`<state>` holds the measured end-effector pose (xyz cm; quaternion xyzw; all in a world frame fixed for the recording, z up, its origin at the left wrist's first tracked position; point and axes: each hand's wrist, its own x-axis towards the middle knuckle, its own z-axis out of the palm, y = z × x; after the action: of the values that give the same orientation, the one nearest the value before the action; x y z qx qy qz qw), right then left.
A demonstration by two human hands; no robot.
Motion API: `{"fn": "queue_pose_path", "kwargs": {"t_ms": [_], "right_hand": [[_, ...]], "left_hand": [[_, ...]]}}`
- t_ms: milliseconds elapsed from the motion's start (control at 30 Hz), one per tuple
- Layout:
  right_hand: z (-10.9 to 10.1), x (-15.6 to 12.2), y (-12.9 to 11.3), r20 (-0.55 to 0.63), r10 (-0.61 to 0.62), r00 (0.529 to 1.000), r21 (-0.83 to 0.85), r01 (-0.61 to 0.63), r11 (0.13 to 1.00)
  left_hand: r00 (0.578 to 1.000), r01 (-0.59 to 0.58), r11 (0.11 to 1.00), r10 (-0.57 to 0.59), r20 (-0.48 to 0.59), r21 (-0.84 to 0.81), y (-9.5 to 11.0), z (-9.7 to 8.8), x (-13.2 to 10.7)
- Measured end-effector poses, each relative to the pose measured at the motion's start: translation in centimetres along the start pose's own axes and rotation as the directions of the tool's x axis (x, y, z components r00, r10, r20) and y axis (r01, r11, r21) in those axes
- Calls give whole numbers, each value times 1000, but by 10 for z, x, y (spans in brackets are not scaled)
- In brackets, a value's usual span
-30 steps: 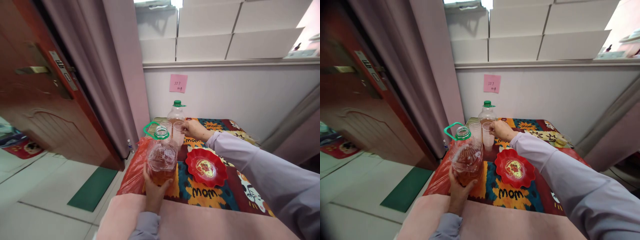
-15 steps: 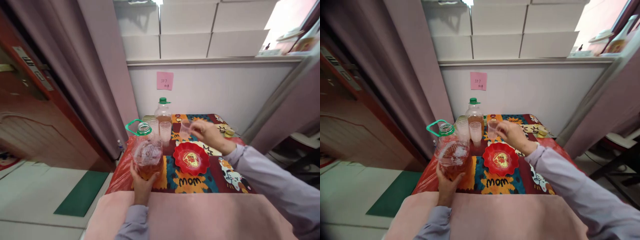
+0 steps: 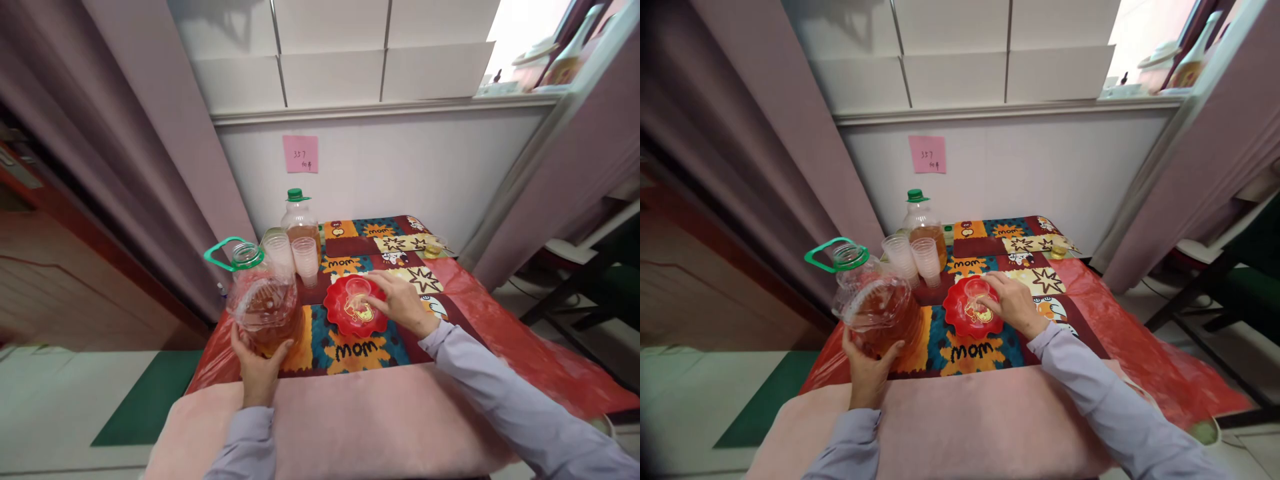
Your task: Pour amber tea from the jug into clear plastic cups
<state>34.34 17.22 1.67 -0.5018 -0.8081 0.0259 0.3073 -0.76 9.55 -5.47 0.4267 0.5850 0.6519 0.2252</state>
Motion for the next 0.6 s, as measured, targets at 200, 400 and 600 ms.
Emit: {"fn": "queue_pose_path", "kwargs": {"t_ms": [200,400,600], "right_hand": [[26,5,-14,-3,311,950,100,-309,946],[43,14,-32,123,424,897,86,-435,896],[31,10,-34,128,390,912,147,-406,902]], "left_hand": [[998,54,997,-55,11,50,14,1,1],[997,80,995,-81,9,53,22,4,2],[999,39,997,-41,27,62,24,5,4]]}}
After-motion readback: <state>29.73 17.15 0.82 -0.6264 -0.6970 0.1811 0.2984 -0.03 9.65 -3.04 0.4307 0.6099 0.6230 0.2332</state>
